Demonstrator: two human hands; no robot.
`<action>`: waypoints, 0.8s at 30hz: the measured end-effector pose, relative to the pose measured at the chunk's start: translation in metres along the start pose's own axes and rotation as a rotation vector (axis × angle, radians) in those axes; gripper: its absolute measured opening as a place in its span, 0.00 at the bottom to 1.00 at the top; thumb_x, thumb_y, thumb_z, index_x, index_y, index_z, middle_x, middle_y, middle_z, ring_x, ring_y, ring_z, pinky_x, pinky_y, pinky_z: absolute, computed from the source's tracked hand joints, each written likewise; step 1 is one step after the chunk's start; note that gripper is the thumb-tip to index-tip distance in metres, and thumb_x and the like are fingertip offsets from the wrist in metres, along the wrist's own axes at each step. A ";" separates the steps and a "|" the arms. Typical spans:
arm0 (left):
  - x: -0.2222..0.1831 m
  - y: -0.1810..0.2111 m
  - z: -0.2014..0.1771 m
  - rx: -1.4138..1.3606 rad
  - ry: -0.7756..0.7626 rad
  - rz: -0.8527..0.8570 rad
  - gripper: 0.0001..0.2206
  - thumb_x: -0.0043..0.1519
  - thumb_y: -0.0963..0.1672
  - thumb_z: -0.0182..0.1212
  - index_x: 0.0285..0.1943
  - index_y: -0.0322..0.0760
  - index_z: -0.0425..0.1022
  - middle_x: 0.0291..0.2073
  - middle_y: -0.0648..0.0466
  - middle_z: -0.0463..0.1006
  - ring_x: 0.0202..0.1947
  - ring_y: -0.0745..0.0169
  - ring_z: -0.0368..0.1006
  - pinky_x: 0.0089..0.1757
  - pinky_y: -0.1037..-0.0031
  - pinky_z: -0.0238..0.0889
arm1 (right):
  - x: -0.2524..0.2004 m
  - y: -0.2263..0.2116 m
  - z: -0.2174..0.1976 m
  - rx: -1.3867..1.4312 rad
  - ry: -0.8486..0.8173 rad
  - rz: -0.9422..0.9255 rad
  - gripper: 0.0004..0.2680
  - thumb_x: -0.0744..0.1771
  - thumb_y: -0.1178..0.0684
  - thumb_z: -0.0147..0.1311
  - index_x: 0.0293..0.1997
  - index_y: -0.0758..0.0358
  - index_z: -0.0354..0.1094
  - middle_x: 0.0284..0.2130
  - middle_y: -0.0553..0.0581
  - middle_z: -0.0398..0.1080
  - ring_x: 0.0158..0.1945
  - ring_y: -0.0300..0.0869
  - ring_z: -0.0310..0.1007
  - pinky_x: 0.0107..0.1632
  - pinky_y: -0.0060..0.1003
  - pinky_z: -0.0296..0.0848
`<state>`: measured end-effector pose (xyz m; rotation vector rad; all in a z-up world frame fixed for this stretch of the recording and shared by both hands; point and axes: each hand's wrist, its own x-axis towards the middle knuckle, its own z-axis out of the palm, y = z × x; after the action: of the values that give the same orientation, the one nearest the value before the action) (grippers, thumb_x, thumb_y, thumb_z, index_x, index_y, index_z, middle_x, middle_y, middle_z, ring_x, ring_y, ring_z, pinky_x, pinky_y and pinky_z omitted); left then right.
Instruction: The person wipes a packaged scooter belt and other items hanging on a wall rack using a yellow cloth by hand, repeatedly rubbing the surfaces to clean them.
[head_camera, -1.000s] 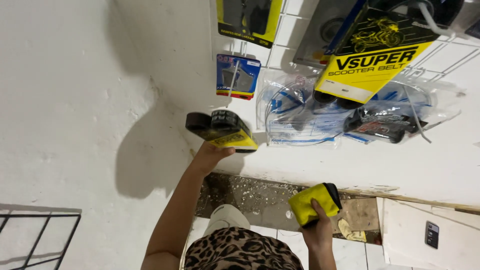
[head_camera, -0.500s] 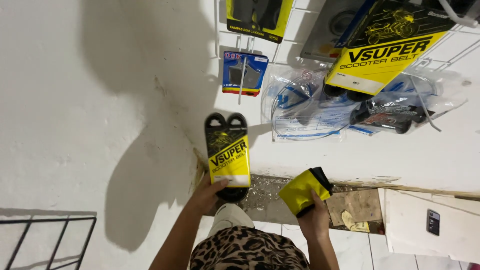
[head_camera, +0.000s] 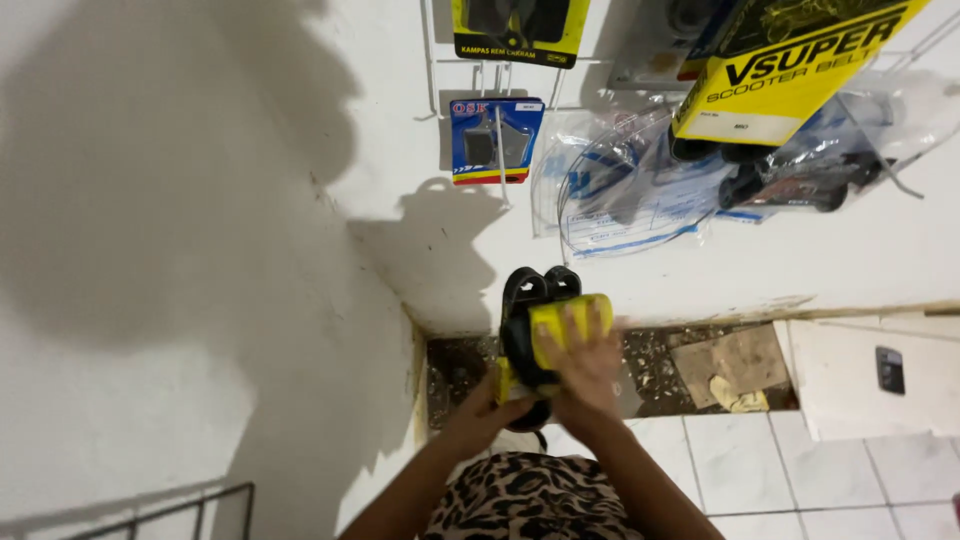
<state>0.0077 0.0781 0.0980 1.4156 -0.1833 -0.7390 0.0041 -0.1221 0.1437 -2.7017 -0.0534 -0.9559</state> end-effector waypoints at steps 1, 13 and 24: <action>0.003 -0.016 -0.004 -0.106 0.114 -0.092 0.25 0.60 0.44 0.62 0.66 0.32 0.66 0.50 0.46 0.79 0.46 0.58 0.76 0.48 0.71 0.71 | -0.004 -0.011 0.003 0.157 -0.093 -0.095 0.28 0.61 0.50 0.59 0.72 0.44 0.58 0.73 0.66 0.46 0.76 0.66 0.39 0.73 0.75 0.33; 0.003 -0.010 -0.036 -0.040 -0.072 0.443 0.34 0.56 0.36 0.59 0.75 0.32 0.53 0.53 0.47 0.74 0.46 0.60 0.70 0.46 0.73 0.66 | -0.009 -0.069 0.011 0.404 0.113 -0.129 0.33 0.59 0.67 0.42 0.76 0.50 0.49 0.79 0.53 0.37 0.83 0.60 0.22 0.81 0.64 0.29; -0.004 -0.031 -0.043 -0.020 -0.120 0.493 0.24 0.62 0.36 0.59 0.68 0.28 0.61 0.58 0.46 0.74 0.53 0.58 0.72 0.52 0.71 0.69 | -0.014 -0.064 0.009 0.231 0.054 -0.325 0.23 0.67 0.61 0.49 0.71 0.40 0.61 0.77 0.43 0.43 0.82 0.51 0.25 0.79 0.57 0.37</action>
<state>0.0169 0.1167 0.0618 1.2376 -0.5940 -0.4135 -0.0092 -0.0571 0.1443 -2.4953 -0.5707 -1.0367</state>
